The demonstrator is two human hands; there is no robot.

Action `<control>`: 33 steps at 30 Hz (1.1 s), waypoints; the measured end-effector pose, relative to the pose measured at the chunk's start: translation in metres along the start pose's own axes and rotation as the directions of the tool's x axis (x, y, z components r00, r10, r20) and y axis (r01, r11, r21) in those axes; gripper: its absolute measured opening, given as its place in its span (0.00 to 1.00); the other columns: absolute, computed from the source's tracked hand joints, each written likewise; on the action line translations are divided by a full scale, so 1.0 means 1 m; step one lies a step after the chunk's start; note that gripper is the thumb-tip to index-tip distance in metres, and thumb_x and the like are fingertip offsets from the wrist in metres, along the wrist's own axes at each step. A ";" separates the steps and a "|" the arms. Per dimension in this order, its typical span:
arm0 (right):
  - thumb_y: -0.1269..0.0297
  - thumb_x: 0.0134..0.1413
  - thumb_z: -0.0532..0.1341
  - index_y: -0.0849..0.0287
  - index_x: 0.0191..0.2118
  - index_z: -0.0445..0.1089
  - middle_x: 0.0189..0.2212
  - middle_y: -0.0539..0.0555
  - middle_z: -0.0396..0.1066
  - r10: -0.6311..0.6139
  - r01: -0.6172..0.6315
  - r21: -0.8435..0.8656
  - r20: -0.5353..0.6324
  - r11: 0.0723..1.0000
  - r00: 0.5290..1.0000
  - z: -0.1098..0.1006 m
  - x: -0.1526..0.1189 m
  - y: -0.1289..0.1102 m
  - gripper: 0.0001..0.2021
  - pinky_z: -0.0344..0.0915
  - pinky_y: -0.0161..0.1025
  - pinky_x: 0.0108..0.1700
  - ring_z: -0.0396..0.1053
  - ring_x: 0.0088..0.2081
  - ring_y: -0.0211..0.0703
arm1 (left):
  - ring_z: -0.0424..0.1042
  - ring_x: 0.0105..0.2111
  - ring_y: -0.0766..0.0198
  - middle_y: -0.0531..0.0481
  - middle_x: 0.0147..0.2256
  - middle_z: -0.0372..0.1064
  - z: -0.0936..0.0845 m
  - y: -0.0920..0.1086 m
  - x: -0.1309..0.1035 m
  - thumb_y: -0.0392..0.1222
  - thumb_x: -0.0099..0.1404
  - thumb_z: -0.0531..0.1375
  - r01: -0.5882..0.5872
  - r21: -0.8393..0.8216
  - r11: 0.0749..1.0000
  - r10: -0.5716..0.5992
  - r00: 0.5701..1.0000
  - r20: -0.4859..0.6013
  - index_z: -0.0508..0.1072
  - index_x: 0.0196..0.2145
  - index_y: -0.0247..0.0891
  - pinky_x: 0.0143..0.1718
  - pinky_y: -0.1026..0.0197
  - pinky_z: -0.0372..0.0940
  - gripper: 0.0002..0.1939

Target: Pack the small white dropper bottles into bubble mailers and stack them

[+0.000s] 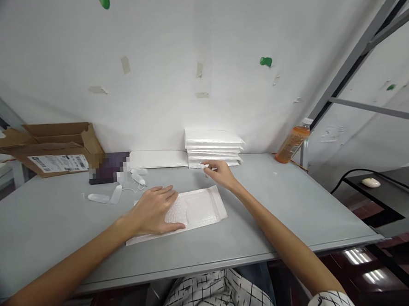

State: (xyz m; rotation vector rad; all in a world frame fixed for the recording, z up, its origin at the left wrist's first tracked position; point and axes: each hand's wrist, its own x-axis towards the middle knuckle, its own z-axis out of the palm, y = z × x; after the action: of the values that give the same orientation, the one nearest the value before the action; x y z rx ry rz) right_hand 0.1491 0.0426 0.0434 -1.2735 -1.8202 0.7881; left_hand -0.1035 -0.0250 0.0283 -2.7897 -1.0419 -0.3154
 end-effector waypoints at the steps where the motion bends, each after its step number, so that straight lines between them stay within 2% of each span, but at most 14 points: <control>1: 0.60 0.53 0.58 0.60 0.44 0.73 0.23 0.48 0.70 0.036 -0.036 0.024 0.019 0.999 0.999 -0.004 -0.006 0.003 0.15 0.56 0.35 0.26 0.59 0.21 0.34 | 0.73 0.43 0.41 0.33 0.39 0.74 0.001 -0.002 0.000 0.68 0.57 0.59 0.003 -0.004 1.000 -0.003 1.000 -0.003 0.74 0.38 0.31 0.43 0.45 0.68 0.32; 5: 0.61 0.48 0.61 0.57 0.39 0.67 0.23 0.46 0.70 0.173 -0.184 0.107 0.098 0.977 0.980 -0.011 -0.019 0.005 0.11 0.48 0.33 0.18 0.50 0.15 0.29 | 0.65 0.57 0.40 0.32 0.58 0.65 0.010 -0.010 -0.002 0.51 0.61 0.61 -0.017 -0.039 0.999 0.014 0.998 -0.069 0.70 0.54 0.32 0.54 0.42 0.64 0.28; 8: 0.59 0.46 0.63 0.55 0.37 0.62 0.22 0.44 0.69 0.216 -0.237 0.148 0.146 0.960 0.965 -0.010 -0.023 0.003 0.12 0.48 0.33 0.16 0.53 0.12 0.30 | 0.59 0.62 0.43 0.35 0.63 0.57 0.021 -0.010 -0.003 0.43 0.63 0.58 -0.042 -0.099 0.994 0.032 0.995 -0.094 0.64 0.61 0.37 0.60 0.42 0.59 0.28; 13: 0.54 0.47 0.66 0.55 0.38 0.60 0.23 0.45 0.69 0.190 -0.231 0.227 0.192 0.946 0.963 -0.003 -0.024 0.004 0.17 0.51 0.32 0.17 0.65 0.14 0.36 | 0.55 0.64 0.38 0.34 0.65 0.52 0.041 -0.001 -0.002 0.55 0.68 0.56 0.054 -0.151 0.987 -0.076 0.987 -0.139 0.67 0.60 0.40 0.59 0.38 0.59 0.27; 16: 0.52 0.47 0.66 0.56 0.38 0.61 0.28 0.47 0.71 0.164 -0.209 0.238 0.194 0.949 0.967 -0.001 -0.024 0.005 0.19 0.53 0.32 0.19 0.69 0.18 0.36 | 0.56 0.63 0.38 0.36 0.63 0.56 0.046 -0.003 -0.001 0.54 0.69 0.55 0.096 -0.167 0.981 -0.120 0.983 -0.141 0.68 0.59 0.43 0.58 0.37 0.60 0.24; 20: 0.50 0.45 0.67 0.58 0.34 0.64 0.32 0.49 0.69 0.130 -0.168 0.207 0.186 0.964 0.974 -0.002 -0.024 0.008 0.18 0.53 0.32 0.21 0.64 0.20 0.31 | 0.60 0.60 0.42 0.36 0.60 0.60 0.043 -0.013 0.001 0.53 0.69 0.55 0.069 -0.165 0.984 -0.088 0.990 -0.110 0.66 0.61 0.43 0.57 0.40 0.61 0.26; 24: 0.52 0.43 0.68 0.59 0.32 0.67 0.26 0.46 0.64 0.129 -0.166 0.203 0.184 0.965 0.974 -0.005 -0.023 0.013 0.17 0.52 0.33 0.22 0.58 0.20 0.30 | 0.62 0.60 0.43 0.36 0.59 0.62 0.040 -0.019 0.003 0.50 0.66 0.57 0.059 -0.157 0.986 -0.075 0.993 -0.097 0.64 0.63 0.40 0.57 0.42 0.61 0.29; 28: 0.54 0.43 0.69 0.59 0.31 0.69 0.20 0.43 0.60 0.147 -0.190 0.196 0.212 0.962 0.966 -0.007 -0.020 0.021 0.15 0.51 0.33 0.23 0.55 0.20 0.30 | 0.64 0.59 0.48 0.40 0.58 0.65 0.039 -0.018 0.005 0.44 0.67 0.54 0.106 -0.188 0.976 -0.124 0.988 -0.090 0.63 0.62 0.39 0.58 0.45 0.62 0.27; 33: 0.55 0.43 0.70 0.61 0.30 0.70 0.21 0.45 0.62 0.147 -0.198 0.184 0.259 0.963 0.955 -0.006 -0.019 0.025 0.15 0.51 0.33 0.23 0.57 0.20 0.31 | 0.64 0.58 0.48 0.39 0.59 0.64 0.044 -0.018 0.004 0.45 0.69 0.52 0.145 -0.224 0.964 -0.172 0.979 -0.107 0.64 0.61 0.35 0.58 0.46 0.61 0.25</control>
State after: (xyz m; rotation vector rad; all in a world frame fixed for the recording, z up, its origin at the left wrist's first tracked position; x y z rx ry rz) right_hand 0.1703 0.0327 0.0212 -1.2537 -1.7725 1.2472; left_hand -0.1060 0.0008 -0.0124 -2.8295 -1.2736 -0.6516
